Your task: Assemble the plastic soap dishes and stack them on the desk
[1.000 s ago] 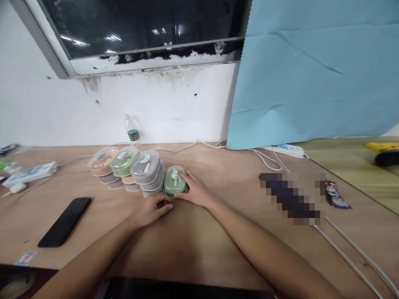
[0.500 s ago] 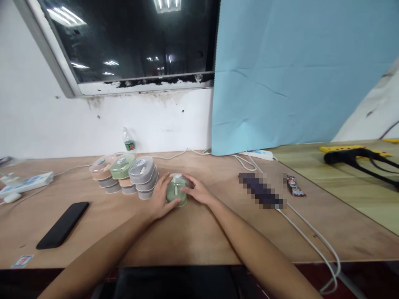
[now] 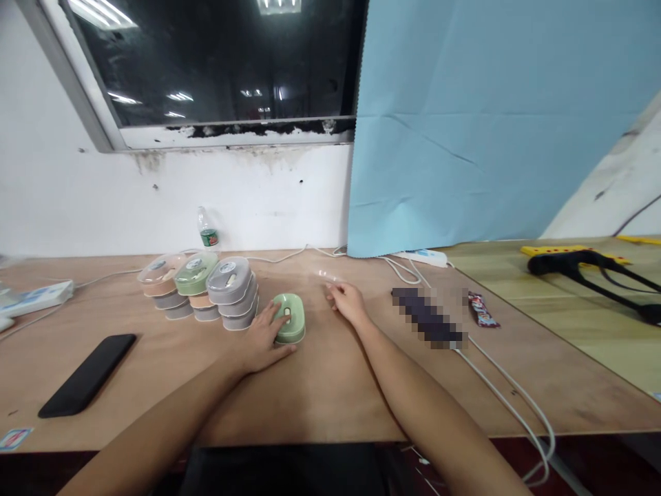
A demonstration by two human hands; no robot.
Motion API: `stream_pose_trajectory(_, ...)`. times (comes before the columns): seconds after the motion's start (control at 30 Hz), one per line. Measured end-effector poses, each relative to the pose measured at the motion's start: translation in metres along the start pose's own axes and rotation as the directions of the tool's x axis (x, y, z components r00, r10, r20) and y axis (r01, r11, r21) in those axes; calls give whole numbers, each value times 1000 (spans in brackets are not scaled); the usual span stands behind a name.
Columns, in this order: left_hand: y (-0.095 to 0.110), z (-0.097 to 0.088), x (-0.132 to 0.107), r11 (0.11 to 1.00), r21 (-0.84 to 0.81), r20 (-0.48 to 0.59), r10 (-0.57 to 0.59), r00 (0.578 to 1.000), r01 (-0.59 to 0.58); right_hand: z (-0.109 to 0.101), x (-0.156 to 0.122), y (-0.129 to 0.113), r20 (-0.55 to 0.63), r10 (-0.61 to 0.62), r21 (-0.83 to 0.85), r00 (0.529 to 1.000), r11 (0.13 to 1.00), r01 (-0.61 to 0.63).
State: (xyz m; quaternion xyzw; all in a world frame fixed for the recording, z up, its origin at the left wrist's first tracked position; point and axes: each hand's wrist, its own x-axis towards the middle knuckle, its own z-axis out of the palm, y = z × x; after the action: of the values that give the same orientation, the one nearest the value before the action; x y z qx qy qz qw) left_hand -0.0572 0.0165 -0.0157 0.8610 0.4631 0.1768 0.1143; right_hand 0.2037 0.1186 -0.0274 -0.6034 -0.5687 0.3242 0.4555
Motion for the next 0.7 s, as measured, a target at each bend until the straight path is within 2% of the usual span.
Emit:
stream_pose_trajectory(0.07,0,1,0,1000,9,-1,-2,1000,2,1,-1,1,-13,-45,-95,999,995,44)
stream_pose_trajectory(0.17,-1,2,0,1000,9,-3,-29,1000,29,-1,-1,2,-100,-183,-267,978,952,150)
stream_pose_trajectory(0.27,-4,4,-1,999,2,7,-39,999,39,-5,0,1,-198,-336,-397,921,886,238)
stream_pose_trajectory(0.37,-6,6,-1,1000,-16,-6,-24,1000,24,-7,2,2,-232,-448,-537,863,799,271)
stream_pose_trajectory(0.43,-7,6,-1,1000,-26,-17,-13,1000,13,-6,3,4,-177,-420,-598,890,765,241)
stream_pose_trajectory(0.53,-7,5,-1,1000,-26,-14,-11,1000,11,-2,3,10,-2,-310,-634,951,736,238)
stream_pose_trajectory(0.6,-6,4,-1,1000,-25,-7,-15,1000,15,1,3,13,88,-314,-639,945,710,295)
stream_pose_trajectory(0.7,-6,5,-1,999,-37,-17,-9,1000,8,6,2,12,121,-369,-621,921,696,360)
